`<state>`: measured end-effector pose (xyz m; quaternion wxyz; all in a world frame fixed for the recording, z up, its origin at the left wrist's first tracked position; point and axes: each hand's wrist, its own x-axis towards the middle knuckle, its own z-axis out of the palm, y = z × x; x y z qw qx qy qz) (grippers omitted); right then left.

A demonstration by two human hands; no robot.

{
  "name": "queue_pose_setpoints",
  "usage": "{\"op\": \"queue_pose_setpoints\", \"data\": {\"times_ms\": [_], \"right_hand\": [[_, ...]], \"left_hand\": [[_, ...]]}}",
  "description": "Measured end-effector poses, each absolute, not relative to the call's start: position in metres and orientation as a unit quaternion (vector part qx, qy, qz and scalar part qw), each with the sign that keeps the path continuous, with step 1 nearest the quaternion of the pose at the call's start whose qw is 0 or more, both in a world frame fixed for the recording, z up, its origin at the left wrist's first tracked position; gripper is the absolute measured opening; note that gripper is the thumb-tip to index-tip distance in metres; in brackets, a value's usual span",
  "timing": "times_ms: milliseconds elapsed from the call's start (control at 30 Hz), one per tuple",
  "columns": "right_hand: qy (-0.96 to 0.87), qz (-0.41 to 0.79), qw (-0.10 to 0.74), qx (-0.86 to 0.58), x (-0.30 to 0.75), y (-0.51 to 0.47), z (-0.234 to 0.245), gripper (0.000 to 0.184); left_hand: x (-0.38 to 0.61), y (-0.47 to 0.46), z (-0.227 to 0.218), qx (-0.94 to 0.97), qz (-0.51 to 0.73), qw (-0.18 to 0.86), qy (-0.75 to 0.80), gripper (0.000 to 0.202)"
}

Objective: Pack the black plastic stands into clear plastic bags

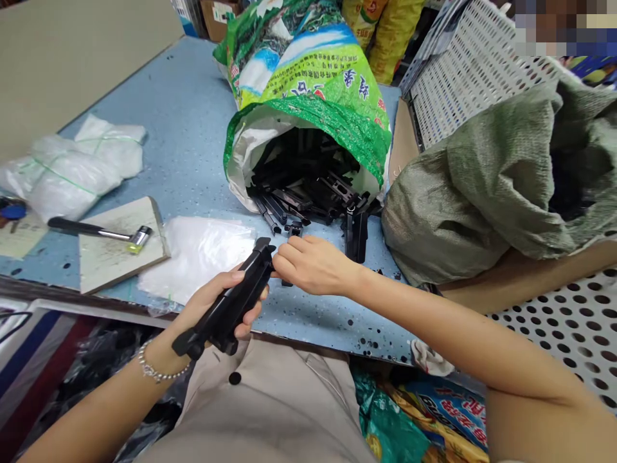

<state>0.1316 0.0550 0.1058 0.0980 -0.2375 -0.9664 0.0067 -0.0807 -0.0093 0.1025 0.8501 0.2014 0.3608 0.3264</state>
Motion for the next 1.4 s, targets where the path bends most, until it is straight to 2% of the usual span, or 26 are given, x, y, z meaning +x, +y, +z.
{"op": "queue_pose_setpoints", "data": {"times_ms": [100, 167, 333, 433, 500, 600, 667, 700, 767, 867, 933, 1067, 1133, 1200, 1267, 1333, 1400], "right_hand": [[-0.973, 0.026, 0.094, -0.209, 0.133, 0.056, 0.108, 0.039], [-0.96, 0.092, 0.125, -0.235, 0.13, 0.053, 0.105, 0.041], [-0.753, 0.429, 0.263, -0.424, 0.107, 0.03, 0.088, 0.056], [-0.667, 0.558, 0.224, -0.441, 0.101, 0.024, 0.084, 0.064], [-0.692, 0.546, 0.195, -0.431, 0.105, 0.027, 0.087, 0.055], [-0.811, 0.36, 0.209, -0.411, 0.118, 0.037, 0.095, 0.039], [-0.865, 0.256, 0.207, -0.379, 0.123, 0.041, 0.096, 0.037], [-0.872, 0.241, 0.207, -0.373, 0.122, 0.042, 0.096, 0.038], [-0.845, 0.288, 0.216, -0.395, 0.118, 0.042, 0.091, 0.041], [-0.754, 0.431, 0.216, -0.446, 0.109, 0.036, 0.084, 0.049], [-0.768, 0.426, 0.197, -0.436, 0.105, 0.028, 0.083, 0.05], [-0.928, 0.178, 0.179, -0.273, 0.103, 0.003, 0.081, 0.041], [-0.954, 0.101, 0.182, -0.214, 0.102, -0.008, 0.078, 0.035], [-0.952, 0.102, 0.193, -0.214, 0.102, -0.016, 0.072, 0.037], [-0.934, 0.17, 0.199, -0.244, 0.102, -0.016, 0.066, 0.044], [-0.885, 0.241, 0.203, -0.341, 0.103, -0.008, 0.059, 0.046], [-0.801, 0.255, 0.213, -0.498, 0.105, 0.008, 0.051, 0.04]], "left_hand": [[-0.08, -0.012, 0.106, 0.205, 0.301, 0.863, 0.351, 0.034], [-0.078, -0.017, 0.108, 0.233, 0.304, 0.848, 0.366, 0.041], [-0.071, -0.033, 0.101, 0.356, 0.354, 0.733, 0.46, 0.077], [-0.074, -0.032, 0.096, 0.386, 0.366, 0.708, 0.465, 0.086], [-0.077, -0.027, 0.096, 0.355, 0.365, 0.738, 0.443, 0.082], [-0.08, -0.021, 0.102, 0.31, 0.366, 0.771, 0.419, 0.075], [-0.078, -0.02, 0.105, 0.305, 0.359, 0.78, 0.413, 0.072], [-0.076, -0.02, 0.105, 0.307, 0.357, 0.78, 0.412, 0.072], [-0.072, -0.02, 0.102, 0.315, 0.364, 0.773, 0.414, 0.075], [-0.069, -0.014, 0.092, 0.306, 0.409, 0.746, 0.427, 0.08], [-0.071, -0.007, 0.086, 0.285, 0.449, 0.726, 0.436, 0.075], [-0.075, 0.005, 0.081, 0.252, 0.462, 0.729, 0.437, 0.06], [-0.073, 0.005, 0.08, 0.231, 0.453, 0.744, 0.434, 0.055], [-0.073, 0.002, 0.08, 0.216, 0.464, 0.742, 0.433, 0.053], [-0.075, 0.0, 0.076, 0.231, 0.483, 0.71, 0.457, 0.057], [-0.078, -0.001, 0.067, 0.263, 0.484, 0.67, 0.498, 0.063], [-0.079, -0.003, 0.051, 0.301, 0.458, 0.647, 0.53, 0.064]]}}
